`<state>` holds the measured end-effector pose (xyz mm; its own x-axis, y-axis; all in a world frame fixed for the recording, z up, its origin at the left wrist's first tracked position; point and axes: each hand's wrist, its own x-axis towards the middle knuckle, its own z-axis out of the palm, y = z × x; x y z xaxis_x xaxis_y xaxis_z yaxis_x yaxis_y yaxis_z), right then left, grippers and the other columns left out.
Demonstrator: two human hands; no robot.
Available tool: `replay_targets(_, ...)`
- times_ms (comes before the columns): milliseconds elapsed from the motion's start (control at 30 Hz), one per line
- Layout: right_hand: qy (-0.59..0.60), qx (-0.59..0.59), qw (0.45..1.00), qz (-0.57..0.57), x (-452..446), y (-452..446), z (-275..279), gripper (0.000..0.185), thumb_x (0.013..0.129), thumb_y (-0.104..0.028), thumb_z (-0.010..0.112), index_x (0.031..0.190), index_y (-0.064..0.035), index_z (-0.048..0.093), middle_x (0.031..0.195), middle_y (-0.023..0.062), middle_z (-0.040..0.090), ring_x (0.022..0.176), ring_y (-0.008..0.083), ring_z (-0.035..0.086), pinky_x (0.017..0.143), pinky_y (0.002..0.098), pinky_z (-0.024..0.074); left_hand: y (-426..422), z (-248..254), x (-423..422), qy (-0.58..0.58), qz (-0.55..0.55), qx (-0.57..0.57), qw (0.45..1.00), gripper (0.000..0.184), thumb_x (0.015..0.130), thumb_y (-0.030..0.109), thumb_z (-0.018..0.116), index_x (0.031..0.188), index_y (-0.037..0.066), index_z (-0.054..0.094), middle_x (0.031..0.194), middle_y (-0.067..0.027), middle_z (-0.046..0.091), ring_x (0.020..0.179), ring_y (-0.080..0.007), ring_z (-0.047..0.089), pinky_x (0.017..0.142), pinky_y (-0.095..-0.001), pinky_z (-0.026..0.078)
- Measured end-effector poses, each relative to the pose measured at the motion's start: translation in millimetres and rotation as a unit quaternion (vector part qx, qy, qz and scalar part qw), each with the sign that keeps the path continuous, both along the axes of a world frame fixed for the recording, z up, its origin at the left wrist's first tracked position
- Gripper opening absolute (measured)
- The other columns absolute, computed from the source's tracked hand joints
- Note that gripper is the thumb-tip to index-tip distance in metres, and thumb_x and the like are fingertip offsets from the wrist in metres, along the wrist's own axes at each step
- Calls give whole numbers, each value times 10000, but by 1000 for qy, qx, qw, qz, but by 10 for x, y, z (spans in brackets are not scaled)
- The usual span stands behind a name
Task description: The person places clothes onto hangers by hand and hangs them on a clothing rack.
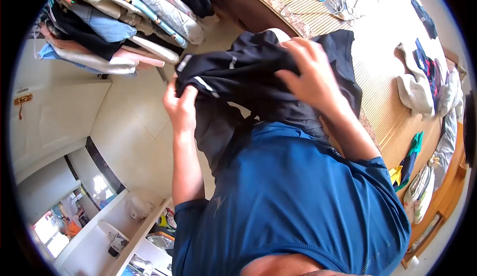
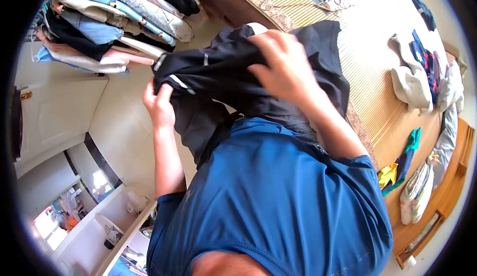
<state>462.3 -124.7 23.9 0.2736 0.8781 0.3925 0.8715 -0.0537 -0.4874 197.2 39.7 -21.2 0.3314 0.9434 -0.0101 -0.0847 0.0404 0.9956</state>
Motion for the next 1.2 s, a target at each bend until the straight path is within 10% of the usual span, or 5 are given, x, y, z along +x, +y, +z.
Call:
replay_targets(400, -6, -40, 991, -130, 585, -451, -515, 218, 891, -31, 706, 1106, -27, 672, 1238, 161, 650, 1172, 374, 614, 1012, 407, 486, 339, 94, -174, -212, -9, -166, 963, 385, 868, -38, 524, 1229, -43, 658, 1136, -119, 714, 1032, -229, 696, 942, -336, 556)
replay_targets(700, 128, 68, 958, 246, -374, 1049, 499, 822, 747, -49, 798, 1501, -72, 472, 1456, 215, 522, 1382, 382, 466, 1142, 439, 411, 111, 751, -176, -137, -178, -122, 967, 654, 713, -74, 507, 1358, -54, 615, 1119, -85, 729, 956, -160, 691, 875, -272, 557)
replay_targets(800, 283, -78, 867, 403, -479, 1468, 575, 633, 772, -11, 704, 1390, 14, 567, 1201, 193, 687, 1180, 294, 648, 1056, 369, 491, 170, 912, -229, -97, -204, -75, 971, 631, 722, -55, 514, 1340, -52, 642, 1098, -73, 734, 927, -131, 679, 841, -241, 528)
replay_targets(1000, 536, -111, 793, 265, -440, 1832, 843, 277, 789, 35, 658, 1063, 31, 695, 868, 34, 711, 746, 103, 648, 659, 233, 501, 254, 885, -440, -107, -59, 67, 990, 555, 782, -45, 455, 1289, -58, 679, 1112, -106, 739, 920, -133, 679, 829, -247, 535)
replay_targets(1200, 433, -30, 847, 306, -525, 2116, 1368, 201, 799, 36, 658, 996, 17, 694, 881, 50, 724, 779, 110, 673, 732, 217, 533, 434, 642, -630, -243, -3, -30, 970, 466, 873, 3, 468, 1299, -41, 652, 1233, -145, 696, 1154, -250, 652, 1018, -347, 505)
